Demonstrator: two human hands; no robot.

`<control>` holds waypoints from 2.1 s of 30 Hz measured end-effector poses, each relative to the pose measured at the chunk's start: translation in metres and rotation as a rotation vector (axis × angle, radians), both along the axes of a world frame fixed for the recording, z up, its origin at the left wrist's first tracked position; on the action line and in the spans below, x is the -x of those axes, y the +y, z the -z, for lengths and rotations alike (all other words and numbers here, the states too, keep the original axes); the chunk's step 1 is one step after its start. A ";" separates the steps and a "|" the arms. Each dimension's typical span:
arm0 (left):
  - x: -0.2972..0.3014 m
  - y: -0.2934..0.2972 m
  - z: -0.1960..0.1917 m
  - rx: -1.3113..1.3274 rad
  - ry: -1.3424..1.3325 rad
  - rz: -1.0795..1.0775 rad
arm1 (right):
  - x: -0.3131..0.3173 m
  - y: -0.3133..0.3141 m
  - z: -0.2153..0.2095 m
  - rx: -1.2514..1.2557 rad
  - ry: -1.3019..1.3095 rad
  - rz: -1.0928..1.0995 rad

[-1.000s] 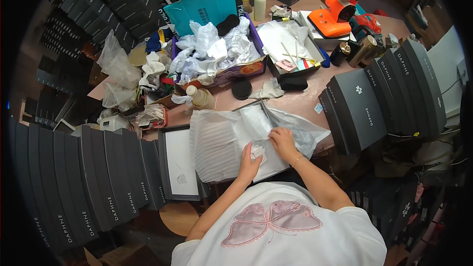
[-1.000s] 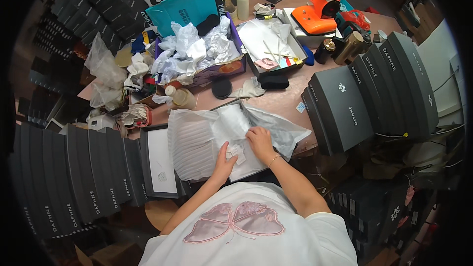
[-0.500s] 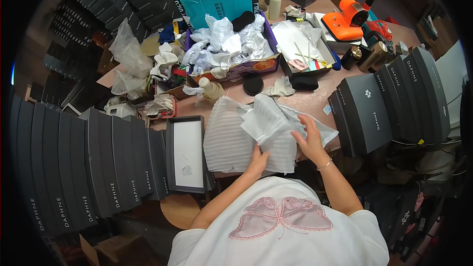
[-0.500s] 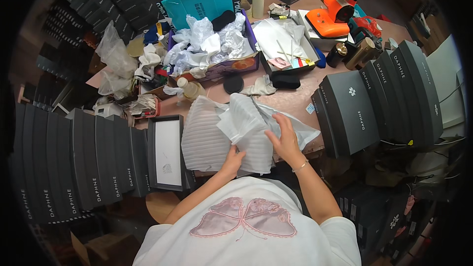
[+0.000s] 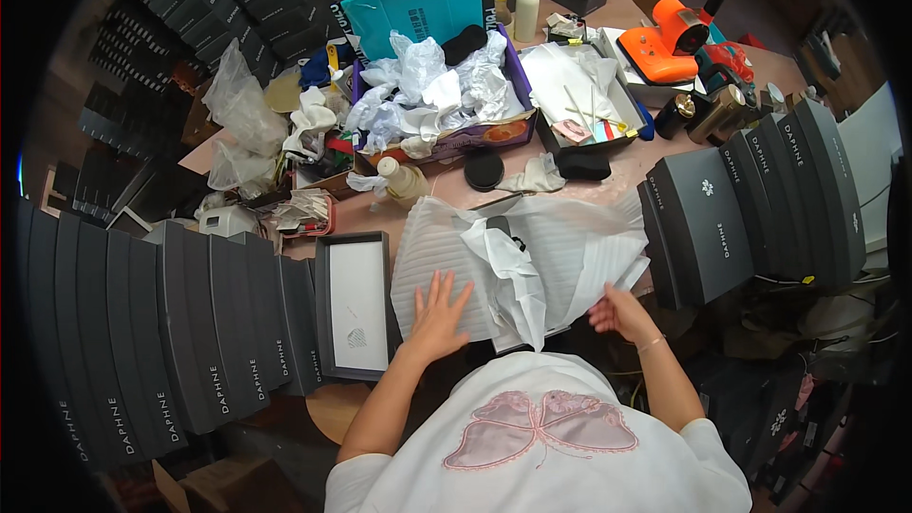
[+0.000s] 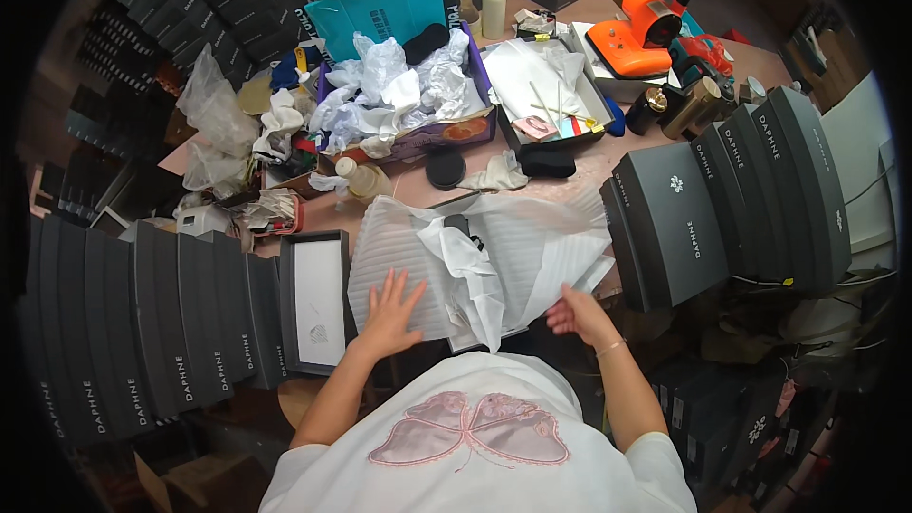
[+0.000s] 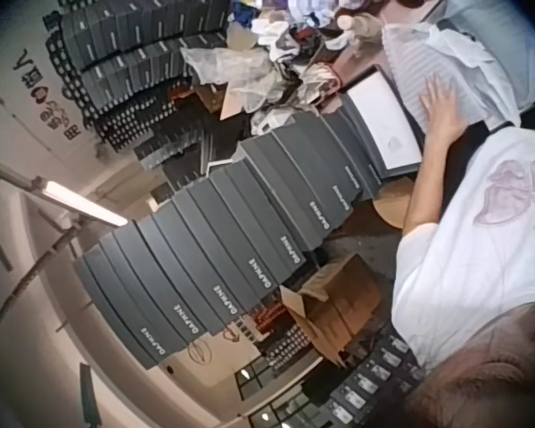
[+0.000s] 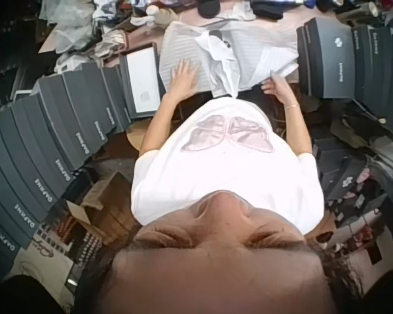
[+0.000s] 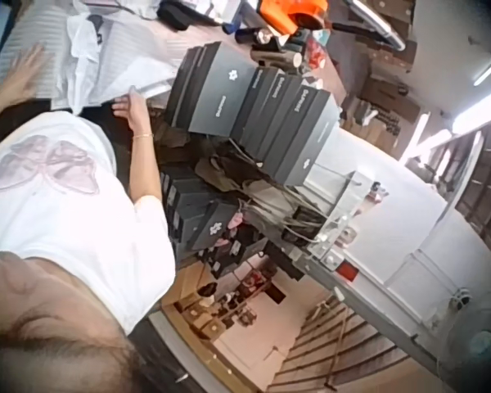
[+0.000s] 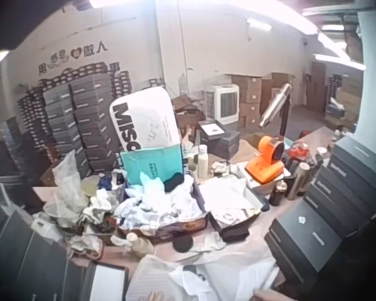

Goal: Inspect shoes, wrap them in packing paper, and place them into shoe boxes at a manufacturing facility.

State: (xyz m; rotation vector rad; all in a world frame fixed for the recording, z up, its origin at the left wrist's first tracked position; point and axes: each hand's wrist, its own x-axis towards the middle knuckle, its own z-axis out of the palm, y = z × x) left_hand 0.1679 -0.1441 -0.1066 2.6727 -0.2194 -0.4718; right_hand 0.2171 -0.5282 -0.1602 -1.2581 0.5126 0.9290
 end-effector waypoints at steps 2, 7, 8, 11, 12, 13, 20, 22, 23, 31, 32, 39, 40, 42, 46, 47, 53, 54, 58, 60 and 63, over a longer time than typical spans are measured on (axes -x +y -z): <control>0.025 0.002 0.010 -0.108 0.041 0.064 | 0.016 0.012 -0.052 -0.297 0.015 -0.542; 0.021 0.007 0.053 -0.111 -0.262 0.091 | 0.007 0.140 -0.043 0.264 -0.914 -0.720; 0.017 0.004 0.035 -0.092 -0.212 0.076 | 0.003 0.155 -0.017 0.557 -1.179 -0.760; 0.022 0.000 0.029 -0.120 -0.095 0.124 | -0.010 0.164 0.036 0.697 -1.126 -0.940; 0.031 0.003 0.030 -0.152 -0.056 0.147 | -0.021 0.162 0.046 0.483 -1.054 -0.791; 0.039 0.002 0.027 -0.115 -0.004 0.088 | -0.033 0.150 0.055 0.273 -0.967 -0.644; 0.058 -0.011 0.044 -0.043 0.037 -0.003 | -0.027 0.164 0.074 0.332 -0.907 -0.665; 0.053 -0.008 0.014 0.010 -0.045 -0.046 | -0.041 0.158 0.074 0.270 -0.705 -0.590; 0.054 -0.008 0.003 0.040 -0.082 -0.063 | -0.041 0.158 0.074 0.310 -0.789 -0.601; 0.019 -0.013 -0.007 0.594 0.028 -0.252 | -0.018 0.195 0.076 0.447 -1.073 -0.730; 0.002 -0.019 0.010 0.557 -0.140 -0.383 | -0.021 0.193 0.075 0.432 -1.056 -0.720; -0.040 -0.018 0.136 0.790 0.207 -0.932 | -0.034 0.148 0.014 0.432 -1.254 -0.532; -0.039 -0.021 0.137 0.646 0.238 -0.893 | -0.033 0.142 0.020 0.468 -1.260 -0.495; -0.029 -0.032 0.142 0.534 0.082 -0.785 | -0.029 0.134 0.016 0.491 -1.244 -0.464; -0.016 -0.029 0.135 0.501 -0.016 -0.784 | -0.038 0.138 -0.025 0.701 -1.367 -0.504; -0.014 -0.019 0.129 0.514 -0.025 -0.766 | -0.041 0.136 -0.032 0.834 -1.433 -0.532; -0.017 0.035 0.014 0.962 0.113 -0.747 | -0.050 0.144 -0.068 0.117 -0.876 -0.394; -0.013 0.031 -0.014 1.153 0.141 -0.795 | -0.047 0.153 -0.069 0.016 -0.843 -0.401; 0.010 0.020 0.033 1.716 0.255 -0.968 | -0.038 0.182 -0.015 -0.401 -0.290 0.002; 0.003 0.006 0.103 1.558 0.124 -1.064 | -0.055 0.163 0.057 -0.144 -0.256 -0.240; -0.018 -0.007 0.135 1.405 0.164 -1.164 | -0.078 0.117 0.129 0.199 -0.405 -0.624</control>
